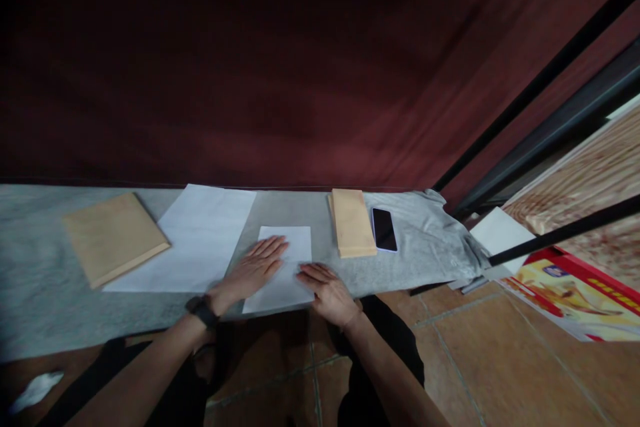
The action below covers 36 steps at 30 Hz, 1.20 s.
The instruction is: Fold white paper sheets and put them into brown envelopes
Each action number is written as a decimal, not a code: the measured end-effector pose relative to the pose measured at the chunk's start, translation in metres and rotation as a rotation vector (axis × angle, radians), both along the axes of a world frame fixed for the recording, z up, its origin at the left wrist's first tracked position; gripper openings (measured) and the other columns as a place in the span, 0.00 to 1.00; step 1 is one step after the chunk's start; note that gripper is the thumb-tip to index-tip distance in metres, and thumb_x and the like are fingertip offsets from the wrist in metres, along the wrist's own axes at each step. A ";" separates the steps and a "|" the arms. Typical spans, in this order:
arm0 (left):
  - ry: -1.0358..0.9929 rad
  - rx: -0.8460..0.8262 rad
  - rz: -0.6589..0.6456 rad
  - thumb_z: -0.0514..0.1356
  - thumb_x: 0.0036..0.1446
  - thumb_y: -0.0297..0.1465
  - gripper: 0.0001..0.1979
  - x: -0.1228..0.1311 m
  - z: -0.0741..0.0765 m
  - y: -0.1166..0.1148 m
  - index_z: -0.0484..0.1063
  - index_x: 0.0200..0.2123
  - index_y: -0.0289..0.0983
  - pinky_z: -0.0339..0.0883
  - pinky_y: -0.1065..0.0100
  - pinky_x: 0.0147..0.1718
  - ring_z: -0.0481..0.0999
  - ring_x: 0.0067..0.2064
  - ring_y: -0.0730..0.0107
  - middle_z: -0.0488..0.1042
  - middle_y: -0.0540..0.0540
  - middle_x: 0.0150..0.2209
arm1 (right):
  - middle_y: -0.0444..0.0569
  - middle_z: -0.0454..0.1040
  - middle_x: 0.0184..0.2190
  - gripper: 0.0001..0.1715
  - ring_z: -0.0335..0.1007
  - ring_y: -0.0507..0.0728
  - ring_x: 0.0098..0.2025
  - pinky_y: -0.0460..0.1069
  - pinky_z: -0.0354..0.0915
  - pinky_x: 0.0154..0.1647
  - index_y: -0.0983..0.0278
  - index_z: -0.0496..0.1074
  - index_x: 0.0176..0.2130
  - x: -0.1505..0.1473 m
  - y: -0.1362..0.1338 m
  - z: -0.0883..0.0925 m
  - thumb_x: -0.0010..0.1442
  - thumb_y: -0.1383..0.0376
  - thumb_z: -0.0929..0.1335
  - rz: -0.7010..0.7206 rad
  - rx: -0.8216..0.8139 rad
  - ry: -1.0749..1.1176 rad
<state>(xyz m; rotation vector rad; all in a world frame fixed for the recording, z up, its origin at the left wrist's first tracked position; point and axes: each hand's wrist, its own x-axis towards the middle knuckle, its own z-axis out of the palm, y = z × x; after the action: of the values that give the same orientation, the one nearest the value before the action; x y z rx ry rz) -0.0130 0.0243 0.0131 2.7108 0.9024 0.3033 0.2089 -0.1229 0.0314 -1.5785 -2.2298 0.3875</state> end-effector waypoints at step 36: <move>-0.157 -0.366 0.580 0.56 0.61 0.39 0.13 -0.011 0.033 0.019 0.69 0.26 0.41 0.56 0.69 0.28 0.71 0.28 0.67 0.72 0.50 0.24 | 0.50 0.83 0.41 0.22 0.81 0.61 0.42 0.50 0.69 0.41 0.59 0.65 0.62 -0.026 0.077 -0.002 0.72 0.57 0.64 -0.798 -0.128 -0.099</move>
<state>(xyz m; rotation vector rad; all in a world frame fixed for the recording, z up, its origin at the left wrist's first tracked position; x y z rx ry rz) -0.0240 0.0438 0.0462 2.0233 1.5121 0.4071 0.1834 -0.0463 0.0297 -2.4132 -1.4640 0.2157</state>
